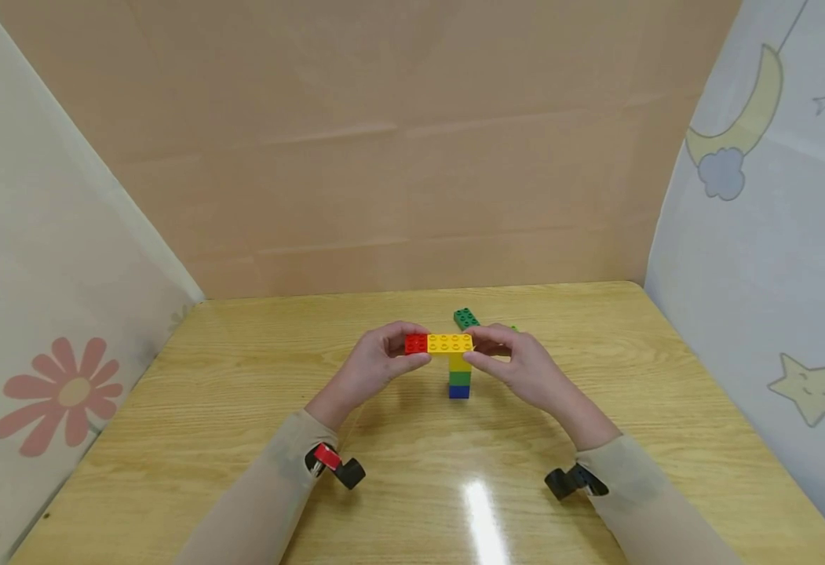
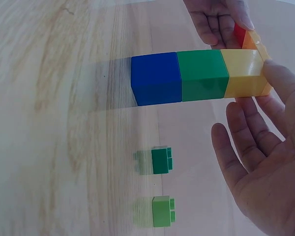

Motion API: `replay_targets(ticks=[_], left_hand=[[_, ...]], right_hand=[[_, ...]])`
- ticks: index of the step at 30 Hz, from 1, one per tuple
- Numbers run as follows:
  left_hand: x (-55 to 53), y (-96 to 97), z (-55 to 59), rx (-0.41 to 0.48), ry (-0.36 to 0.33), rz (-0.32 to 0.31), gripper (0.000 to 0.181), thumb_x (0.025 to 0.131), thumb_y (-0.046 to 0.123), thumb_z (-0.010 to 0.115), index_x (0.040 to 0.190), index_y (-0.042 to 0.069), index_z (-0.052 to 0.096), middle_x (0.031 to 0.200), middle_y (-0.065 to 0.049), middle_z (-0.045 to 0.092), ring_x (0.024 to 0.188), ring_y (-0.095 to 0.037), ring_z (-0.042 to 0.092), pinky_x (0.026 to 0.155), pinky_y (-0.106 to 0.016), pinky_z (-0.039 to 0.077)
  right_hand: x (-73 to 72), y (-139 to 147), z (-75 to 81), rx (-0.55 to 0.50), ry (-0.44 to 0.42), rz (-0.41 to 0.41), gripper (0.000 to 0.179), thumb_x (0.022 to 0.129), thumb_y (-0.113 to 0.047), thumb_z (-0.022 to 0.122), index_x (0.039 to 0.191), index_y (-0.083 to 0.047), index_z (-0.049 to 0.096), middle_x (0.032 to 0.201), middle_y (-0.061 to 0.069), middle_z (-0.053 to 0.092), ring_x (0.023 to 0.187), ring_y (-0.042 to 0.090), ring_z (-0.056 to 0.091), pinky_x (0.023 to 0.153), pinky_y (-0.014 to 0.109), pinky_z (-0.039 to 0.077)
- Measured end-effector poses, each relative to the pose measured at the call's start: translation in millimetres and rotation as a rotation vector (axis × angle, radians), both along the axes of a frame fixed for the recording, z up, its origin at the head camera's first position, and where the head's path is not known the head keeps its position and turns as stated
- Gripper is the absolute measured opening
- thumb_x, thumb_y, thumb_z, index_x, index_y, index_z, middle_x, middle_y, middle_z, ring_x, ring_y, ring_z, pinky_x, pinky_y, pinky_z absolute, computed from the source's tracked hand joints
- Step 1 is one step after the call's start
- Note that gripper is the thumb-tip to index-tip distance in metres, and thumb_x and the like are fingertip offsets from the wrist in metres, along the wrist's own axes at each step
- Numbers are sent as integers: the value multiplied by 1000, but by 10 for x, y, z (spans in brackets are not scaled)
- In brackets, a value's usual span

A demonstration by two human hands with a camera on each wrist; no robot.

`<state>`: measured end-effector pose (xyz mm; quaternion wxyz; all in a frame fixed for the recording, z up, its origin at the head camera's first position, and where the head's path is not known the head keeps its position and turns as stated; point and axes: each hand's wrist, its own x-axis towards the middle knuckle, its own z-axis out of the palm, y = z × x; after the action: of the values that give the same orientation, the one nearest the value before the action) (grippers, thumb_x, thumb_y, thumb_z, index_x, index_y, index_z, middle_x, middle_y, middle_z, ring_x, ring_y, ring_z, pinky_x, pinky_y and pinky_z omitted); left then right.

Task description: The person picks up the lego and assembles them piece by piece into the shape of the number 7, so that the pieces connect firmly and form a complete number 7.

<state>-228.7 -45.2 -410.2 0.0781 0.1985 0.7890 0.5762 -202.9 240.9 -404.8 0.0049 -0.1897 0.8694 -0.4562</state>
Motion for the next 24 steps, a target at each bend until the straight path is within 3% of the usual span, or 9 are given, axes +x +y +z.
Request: replay_targets(ticks=[12,16,24], left_hand=[[-4,-5,-7,-13,36,-5,37,100,19,86,134,22,75,123,7,74,112,-16,71,97,-31,61],[-1,-1,-10,-12,33,-5,36,99,20,86,133,23,76,123,8,74,113,-17,71,97,-31,61],[-16,-3,-21,2,14,-6,36,99,19,87,133,22,76,123,8,74,112,-17,71,97,-31,61]], right_hand=[[-12,-4,-5,9,13,1,46,110,-30,73,150,-8,67,136,6,73,121,28,69,106,52,56],[-9,-1,-6,12,9,-3,46,110,-32,73,150,-9,67,135,5,73,120,27,69,105,48,57],[1,-4,-1,-3,-6,-1,47,110,-31,73,150,-8,67,136,7,72,122,29,68,106,52,56]])
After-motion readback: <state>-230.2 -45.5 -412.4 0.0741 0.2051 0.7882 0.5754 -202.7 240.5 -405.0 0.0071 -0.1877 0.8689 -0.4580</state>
